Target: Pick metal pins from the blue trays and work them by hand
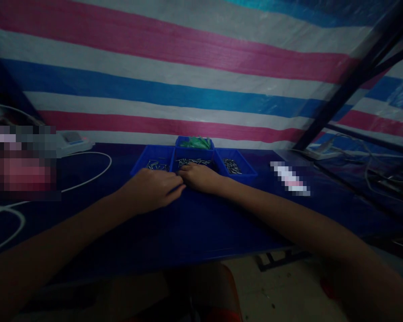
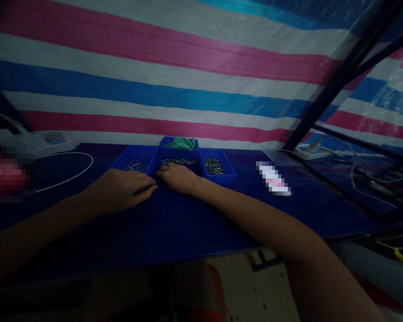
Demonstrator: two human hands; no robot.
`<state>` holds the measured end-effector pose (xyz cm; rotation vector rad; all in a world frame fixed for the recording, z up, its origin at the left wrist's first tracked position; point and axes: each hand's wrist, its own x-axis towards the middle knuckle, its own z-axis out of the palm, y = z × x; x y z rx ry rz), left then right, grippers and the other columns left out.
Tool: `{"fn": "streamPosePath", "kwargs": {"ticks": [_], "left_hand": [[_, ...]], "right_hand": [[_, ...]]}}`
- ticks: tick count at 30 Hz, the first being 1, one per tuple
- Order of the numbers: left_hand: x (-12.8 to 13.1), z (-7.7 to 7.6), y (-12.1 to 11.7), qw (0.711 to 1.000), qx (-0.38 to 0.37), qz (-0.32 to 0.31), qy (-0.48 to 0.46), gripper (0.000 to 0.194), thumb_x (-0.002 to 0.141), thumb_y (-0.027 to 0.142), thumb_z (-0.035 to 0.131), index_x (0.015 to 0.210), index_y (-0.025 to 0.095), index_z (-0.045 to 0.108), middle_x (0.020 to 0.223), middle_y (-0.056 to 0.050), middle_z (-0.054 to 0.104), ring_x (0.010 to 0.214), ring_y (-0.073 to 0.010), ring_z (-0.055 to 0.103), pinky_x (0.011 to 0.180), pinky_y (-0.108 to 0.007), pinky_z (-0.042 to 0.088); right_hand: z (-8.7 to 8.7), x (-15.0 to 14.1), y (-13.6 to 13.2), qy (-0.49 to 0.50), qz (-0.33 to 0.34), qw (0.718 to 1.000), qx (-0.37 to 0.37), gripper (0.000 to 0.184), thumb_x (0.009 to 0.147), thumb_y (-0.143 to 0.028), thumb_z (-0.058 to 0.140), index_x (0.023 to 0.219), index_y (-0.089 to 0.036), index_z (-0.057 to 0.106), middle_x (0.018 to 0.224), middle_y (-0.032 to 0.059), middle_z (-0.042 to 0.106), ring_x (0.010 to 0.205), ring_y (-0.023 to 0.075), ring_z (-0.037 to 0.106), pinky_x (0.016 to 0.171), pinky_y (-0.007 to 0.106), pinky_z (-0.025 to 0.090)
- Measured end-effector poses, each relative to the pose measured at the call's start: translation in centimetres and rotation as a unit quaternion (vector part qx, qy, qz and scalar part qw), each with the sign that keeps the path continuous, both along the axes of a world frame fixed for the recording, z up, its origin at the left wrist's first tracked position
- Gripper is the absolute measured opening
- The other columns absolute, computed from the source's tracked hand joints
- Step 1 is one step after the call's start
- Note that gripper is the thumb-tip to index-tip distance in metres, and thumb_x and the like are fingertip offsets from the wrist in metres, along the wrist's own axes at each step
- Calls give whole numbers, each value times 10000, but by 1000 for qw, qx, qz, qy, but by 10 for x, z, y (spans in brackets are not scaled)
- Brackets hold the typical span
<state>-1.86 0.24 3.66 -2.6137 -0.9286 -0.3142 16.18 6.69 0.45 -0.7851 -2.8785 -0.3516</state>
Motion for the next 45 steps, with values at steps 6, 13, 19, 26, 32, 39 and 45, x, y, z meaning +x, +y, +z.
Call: {"fn": "streamPosePath", "kwargs": {"ticks": [6, 13, 19, 26, 32, 39, 45], "left_hand": [[10, -12, -8, 996, -70, -48, -9, 260, 869, 280, 398, 740, 168, 593, 691, -12, 635, 610, -137, 592, 524, -237, 366], [11, -18, -5, 992, -122, -13, 3, 221, 854, 285, 414, 763, 179, 585, 698, -6, 621, 604, -132, 576, 501, -234, 326], [11, -19, -8, 991, -135, 2, 17, 220, 860, 295, 400, 812, 191, 587, 742, -6, 628, 633, -137, 582, 511, -233, 335], [11, -17, -7, 989, -144, 10, 22, 230, 860, 298, 393, 828, 186, 592, 772, -16, 636, 666, -151, 594, 526, -243, 354], [11, -17, -7, 985, -168, 13, -31, 208, 849, 298, 417, 865, 177, 585, 802, -24, 620, 684, -147, 586, 566, -249, 384], [16, -18, -7, 968, -202, -30, -148, 160, 836, 284, 473, 767, 159, 543, 683, 8, 571, 587, -98, 521, 553, -215, 380], [15, -17, -7, 974, -184, -37, -131, 194, 856, 241, 429, 720, 157, 539, 663, 8, 571, 599, -100, 538, 560, -217, 365]], "right_hand": [[8, 21, -22, 32, -2, 999, -6, 152, 864, -167, 416, 864, -127, 562, 908, 85, 546, 814, 160, 490, 728, 282, 409], [4, 37, -46, 69, -26, 993, -92, 194, 861, -152, 421, 981, -106, 565, 917, 96, 553, 824, 165, 491, 744, 292, 413], [5, 39, -48, 70, -21, 993, -94, 252, 838, -72, 401, 1028, -89, 566, 963, 116, 558, 866, 170, 497, 772, 300, 415], [14, 49, -48, 27, 27, 993, -114, 206, 852, -117, 429, 961, -132, 603, 907, 74, 581, 853, 158, 495, 770, 295, 403], [20, 44, -56, 103, 31, 983, -148, 168, 860, -161, 433, 920, -121, 585, 870, 60, 542, 799, 132, 486, 732, 271, 399], [22, 32, -65, 347, 19, 854, -387, 104, 849, -239, 484, 893, -147, 505, 823, 7, 558, 732, 87, 514, 669, 234, 410], [19, 32, -61, 353, 10, 828, -435, 81, 821, -225, 527, 859, -153, 517, 783, -5, 553, 703, 86, 508, 640, 232, 411]]}}
